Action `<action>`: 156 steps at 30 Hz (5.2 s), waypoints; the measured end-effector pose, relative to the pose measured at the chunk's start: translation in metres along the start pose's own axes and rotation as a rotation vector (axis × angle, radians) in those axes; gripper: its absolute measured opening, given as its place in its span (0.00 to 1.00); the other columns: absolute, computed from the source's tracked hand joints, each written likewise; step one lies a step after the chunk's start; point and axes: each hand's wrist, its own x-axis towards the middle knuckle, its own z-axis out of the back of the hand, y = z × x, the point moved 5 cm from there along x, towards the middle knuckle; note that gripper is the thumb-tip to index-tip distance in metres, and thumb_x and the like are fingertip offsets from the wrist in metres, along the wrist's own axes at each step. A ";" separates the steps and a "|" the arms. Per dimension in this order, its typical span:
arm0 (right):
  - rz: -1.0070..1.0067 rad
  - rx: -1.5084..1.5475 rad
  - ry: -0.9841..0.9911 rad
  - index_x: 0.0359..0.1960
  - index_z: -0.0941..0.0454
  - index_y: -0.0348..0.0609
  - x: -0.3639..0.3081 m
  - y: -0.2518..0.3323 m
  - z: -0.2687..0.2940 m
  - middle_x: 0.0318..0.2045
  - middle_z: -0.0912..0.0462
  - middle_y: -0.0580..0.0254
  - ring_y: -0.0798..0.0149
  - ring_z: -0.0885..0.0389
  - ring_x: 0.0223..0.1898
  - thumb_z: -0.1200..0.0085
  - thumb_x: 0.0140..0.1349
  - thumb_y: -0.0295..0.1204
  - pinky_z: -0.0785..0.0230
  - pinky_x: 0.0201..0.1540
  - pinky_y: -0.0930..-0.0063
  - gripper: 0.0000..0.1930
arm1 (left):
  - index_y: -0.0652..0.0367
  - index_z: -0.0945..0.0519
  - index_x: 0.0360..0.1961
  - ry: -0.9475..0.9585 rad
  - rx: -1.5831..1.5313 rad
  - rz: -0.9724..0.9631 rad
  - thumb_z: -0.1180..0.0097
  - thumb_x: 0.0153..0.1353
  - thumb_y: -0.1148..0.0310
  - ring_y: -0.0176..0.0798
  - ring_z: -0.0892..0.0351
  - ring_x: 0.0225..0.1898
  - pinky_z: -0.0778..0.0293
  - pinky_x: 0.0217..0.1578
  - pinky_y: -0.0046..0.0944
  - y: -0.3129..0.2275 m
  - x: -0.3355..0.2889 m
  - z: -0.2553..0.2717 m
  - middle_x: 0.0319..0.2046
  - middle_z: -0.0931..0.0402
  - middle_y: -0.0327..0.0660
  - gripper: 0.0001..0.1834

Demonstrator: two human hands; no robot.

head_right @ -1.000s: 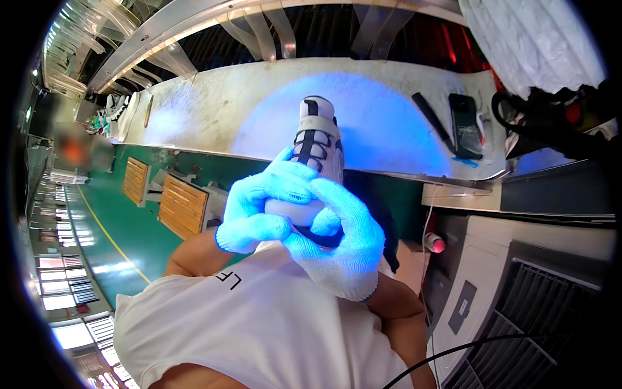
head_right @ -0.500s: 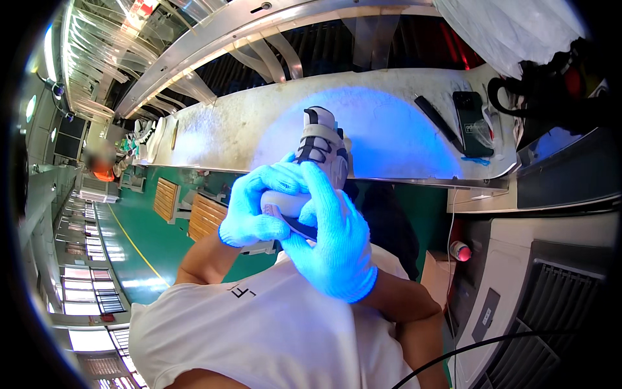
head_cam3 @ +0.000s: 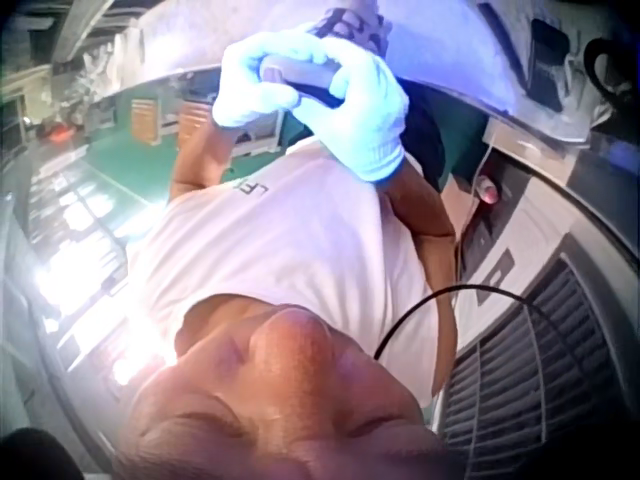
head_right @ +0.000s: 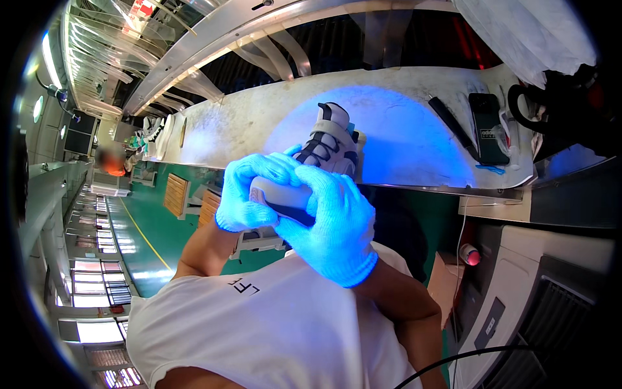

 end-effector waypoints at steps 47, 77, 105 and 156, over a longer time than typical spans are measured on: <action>0.054 -0.010 -0.001 0.62 0.24 0.47 0.015 -0.074 -0.048 0.43 0.21 0.54 0.46 0.17 0.45 0.12 0.47 0.50 0.19 0.40 0.52 0.44 | 0.64 0.15 0.48 0.050 0.696 0.482 0.08 0.46 0.68 0.43 0.11 0.57 0.15 0.60 0.43 -0.043 0.039 0.032 0.57 0.11 0.48 0.31; -0.010 -0.127 0.248 0.67 0.24 0.48 0.046 -0.090 -0.085 0.47 0.21 0.52 0.47 0.16 0.47 0.14 0.47 0.52 0.17 0.37 0.51 0.47 | 0.63 0.24 0.76 0.397 0.831 0.947 0.17 0.51 0.39 0.57 0.08 0.54 0.16 0.58 0.50 -0.006 0.072 0.097 0.55 0.11 0.60 0.58; 0.024 -0.099 0.128 0.69 0.27 0.43 -0.026 -0.092 -0.063 0.44 0.21 0.56 0.54 0.20 0.40 0.13 0.49 0.39 0.22 0.42 0.57 0.47 | 0.63 0.11 0.59 0.141 0.762 0.528 0.09 0.41 0.61 0.38 0.11 0.54 0.17 0.59 0.40 -0.032 0.008 0.097 0.55 0.11 0.44 0.41; -0.218 -0.092 0.499 0.79 0.35 0.44 0.011 -0.100 -0.090 0.52 0.20 0.46 0.41 0.16 0.54 0.16 0.51 0.39 0.17 0.49 0.47 0.54 | 0.63 0.39 0.85 0.706 1.002 0.797 0.11 0.38 0.45 0.62 0.11 0.62 0.16 0.62 0.52 0.003 0.033 0.096 0.65 0.16 0.60 0.76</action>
